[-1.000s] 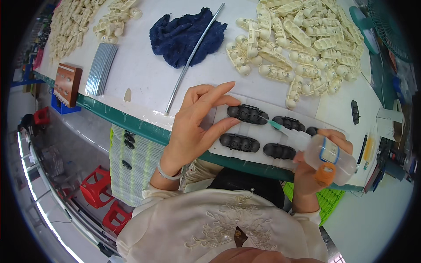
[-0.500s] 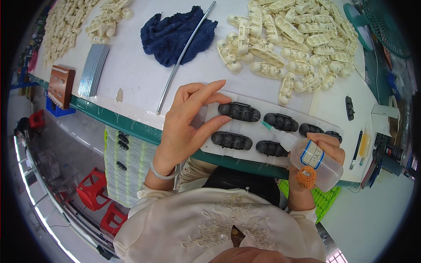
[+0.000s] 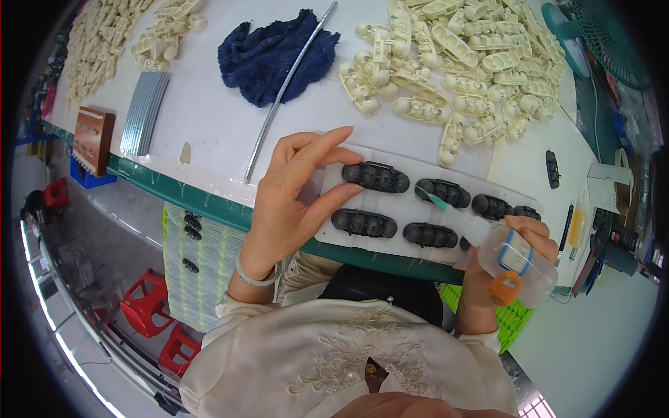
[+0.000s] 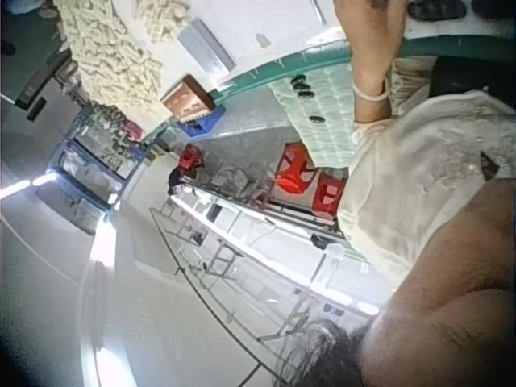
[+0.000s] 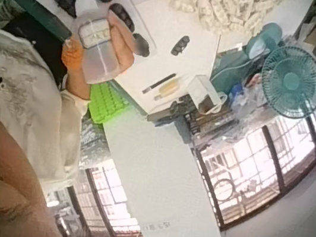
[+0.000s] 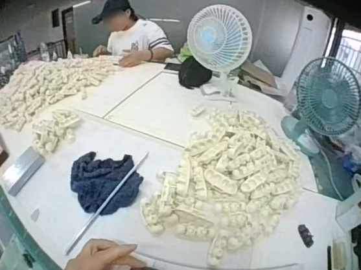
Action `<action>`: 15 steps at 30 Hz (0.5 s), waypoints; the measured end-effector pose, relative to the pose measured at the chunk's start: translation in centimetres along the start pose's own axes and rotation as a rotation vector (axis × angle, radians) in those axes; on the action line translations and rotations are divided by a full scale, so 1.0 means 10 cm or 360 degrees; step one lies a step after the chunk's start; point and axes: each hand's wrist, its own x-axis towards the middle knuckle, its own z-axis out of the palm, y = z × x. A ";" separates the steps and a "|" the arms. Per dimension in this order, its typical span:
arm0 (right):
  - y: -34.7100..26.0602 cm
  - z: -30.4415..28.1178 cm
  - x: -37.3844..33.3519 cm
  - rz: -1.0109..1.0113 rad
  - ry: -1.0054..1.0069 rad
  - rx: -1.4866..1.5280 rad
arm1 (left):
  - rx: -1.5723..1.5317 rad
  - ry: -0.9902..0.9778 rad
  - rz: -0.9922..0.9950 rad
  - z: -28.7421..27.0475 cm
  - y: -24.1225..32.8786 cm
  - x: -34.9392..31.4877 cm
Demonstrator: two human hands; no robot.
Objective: The recorder sorts small white plastic components and applies glue to black plastic housings as part of an assembly process.
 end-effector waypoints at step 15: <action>0.08 -0.13 -0.17 0.0232 0.0075 0.0074 | -0.0069 0.0188 -0.0068 0.04 -0.01 -0.05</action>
